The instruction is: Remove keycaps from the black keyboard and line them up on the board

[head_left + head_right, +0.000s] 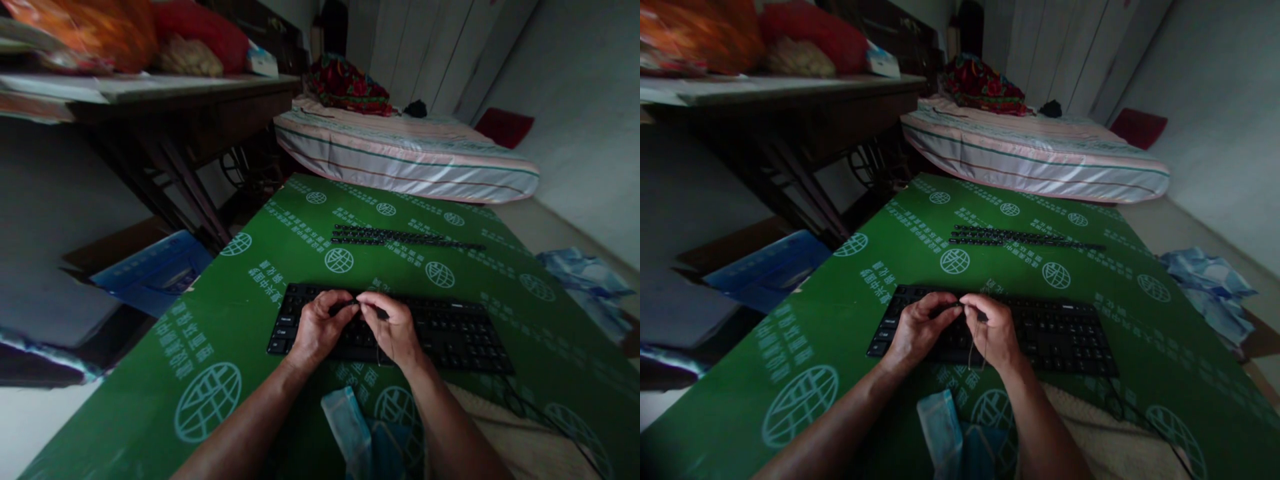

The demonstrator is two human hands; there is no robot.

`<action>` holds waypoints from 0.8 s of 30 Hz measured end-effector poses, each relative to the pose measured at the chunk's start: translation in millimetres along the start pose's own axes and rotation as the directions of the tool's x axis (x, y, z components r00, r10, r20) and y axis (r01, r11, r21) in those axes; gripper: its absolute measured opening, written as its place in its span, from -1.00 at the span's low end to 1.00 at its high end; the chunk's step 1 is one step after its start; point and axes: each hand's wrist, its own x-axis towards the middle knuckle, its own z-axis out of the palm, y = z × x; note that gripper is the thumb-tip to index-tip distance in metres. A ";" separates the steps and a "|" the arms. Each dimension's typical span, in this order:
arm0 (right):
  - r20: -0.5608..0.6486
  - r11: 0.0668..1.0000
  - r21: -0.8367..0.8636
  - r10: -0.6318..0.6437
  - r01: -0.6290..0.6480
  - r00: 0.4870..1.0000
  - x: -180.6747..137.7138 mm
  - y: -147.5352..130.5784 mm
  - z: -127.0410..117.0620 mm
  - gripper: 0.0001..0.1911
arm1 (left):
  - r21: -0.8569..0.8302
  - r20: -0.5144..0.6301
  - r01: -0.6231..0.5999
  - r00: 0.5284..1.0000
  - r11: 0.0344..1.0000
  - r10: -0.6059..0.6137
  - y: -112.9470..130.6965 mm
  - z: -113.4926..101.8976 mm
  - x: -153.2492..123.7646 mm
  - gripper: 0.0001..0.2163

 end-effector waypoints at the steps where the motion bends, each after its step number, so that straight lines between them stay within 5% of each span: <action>1: 0.007 0.999 -0.026 -0.046 0.046 0.999 0.2 0.2 0.8 -0.82 | -0.033 -0.001 0.016 1.000 0.999 -0.016 -0.6 0.1 0.1 -0.90; 11: 0.045 0.978 -0.098 -0.182 0.186 0.982 0.4 2.7 6.6 -0.74 | -0.362 0.080 0.160 0.987 0.918 -0.140 -5.9 -0.8 2.5 -0.88; 24: 0.024 0.983 -0.103 -0.153 0.155 0.988 1.1 -0.9 8.0 -0.78 | -0.363 0.073 0.170 0.985 0.916 -0.154 -1.3 -4.1 3.0 -0.91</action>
